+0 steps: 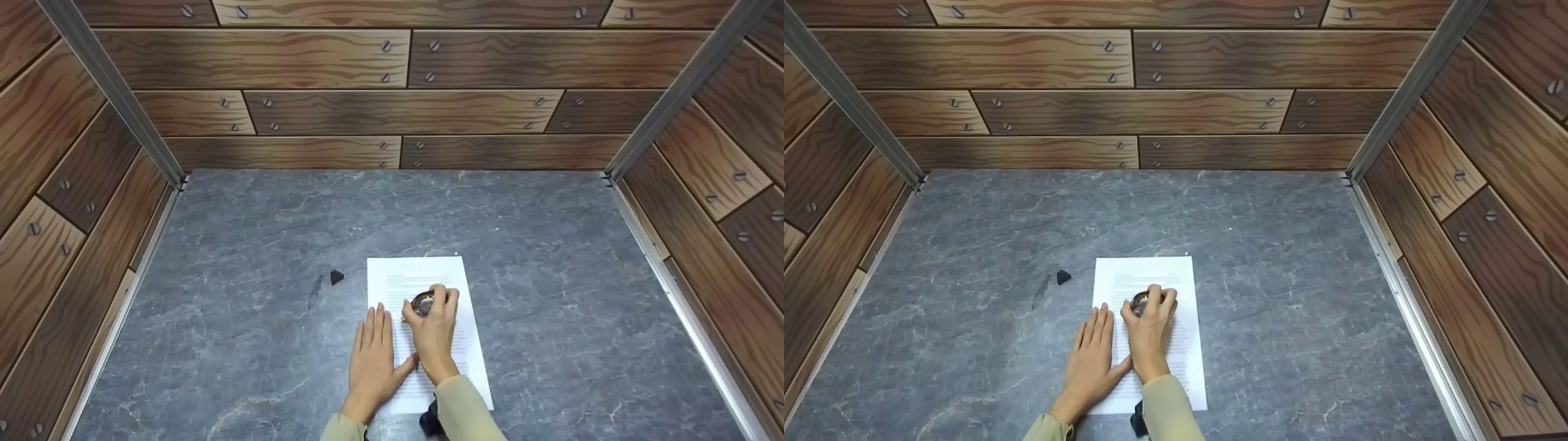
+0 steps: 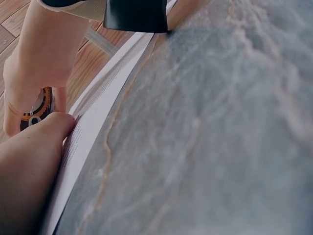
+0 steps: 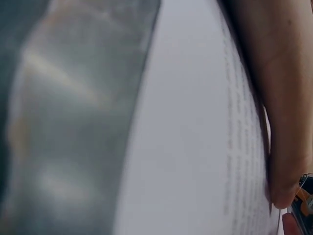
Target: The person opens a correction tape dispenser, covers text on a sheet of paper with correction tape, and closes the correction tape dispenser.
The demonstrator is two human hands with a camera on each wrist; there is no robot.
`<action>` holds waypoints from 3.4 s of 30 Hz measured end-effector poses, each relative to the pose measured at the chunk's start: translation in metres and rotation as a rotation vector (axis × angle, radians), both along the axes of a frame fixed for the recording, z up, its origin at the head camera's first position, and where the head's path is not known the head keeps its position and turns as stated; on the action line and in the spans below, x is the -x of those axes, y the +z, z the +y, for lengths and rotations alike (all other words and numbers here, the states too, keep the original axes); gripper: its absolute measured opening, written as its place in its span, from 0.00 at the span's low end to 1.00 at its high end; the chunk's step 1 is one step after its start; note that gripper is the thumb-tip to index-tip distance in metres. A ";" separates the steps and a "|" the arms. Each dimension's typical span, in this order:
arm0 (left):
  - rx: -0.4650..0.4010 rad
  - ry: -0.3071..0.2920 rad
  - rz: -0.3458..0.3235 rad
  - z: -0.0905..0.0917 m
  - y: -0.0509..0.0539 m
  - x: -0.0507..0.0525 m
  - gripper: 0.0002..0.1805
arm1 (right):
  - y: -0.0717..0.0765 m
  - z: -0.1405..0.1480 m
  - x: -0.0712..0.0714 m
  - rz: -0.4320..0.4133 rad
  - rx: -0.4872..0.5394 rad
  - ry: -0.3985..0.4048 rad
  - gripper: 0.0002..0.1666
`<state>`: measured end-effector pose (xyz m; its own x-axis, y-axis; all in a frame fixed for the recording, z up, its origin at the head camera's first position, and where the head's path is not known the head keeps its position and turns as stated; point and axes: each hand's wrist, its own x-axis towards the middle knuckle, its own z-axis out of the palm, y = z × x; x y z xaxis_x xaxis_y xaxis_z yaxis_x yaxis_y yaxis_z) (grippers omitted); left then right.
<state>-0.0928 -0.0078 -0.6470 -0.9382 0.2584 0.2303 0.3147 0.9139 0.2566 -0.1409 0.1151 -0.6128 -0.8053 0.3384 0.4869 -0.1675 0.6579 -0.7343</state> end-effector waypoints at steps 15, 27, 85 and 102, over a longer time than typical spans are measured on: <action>0.012 0.010 0.033 0.000 -0.002 0.001 0.54 | 0.003 0.006 0.001 -0.005 -0.055 -0.018 0.28; 0.003 0.004 0.000 0.000 0.001 0.000 0.53 | 0.002 0.015 0.001 -0.015 -0.061 -0.032 0.27; 0.011 0.009 0.001 0.002 0.001 0.000 0.53 | 0.004 0.067 -0.004 -0.065 -0.015 -0.057 0.27; 0.010 0.006 -0.039 0.001 0.001 0.001 0.54 | 0.004 0.081 -0.005 -0.077 0.028 -0.067 0.26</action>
<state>-0.0935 -0.0070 -0.6462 -0.9481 0.2545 0.1908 0.2987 0.9185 0.2590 -0.1363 0.1961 -0.6083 -0.8149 0.4057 0.4139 -0.0659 0.6446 -0.7617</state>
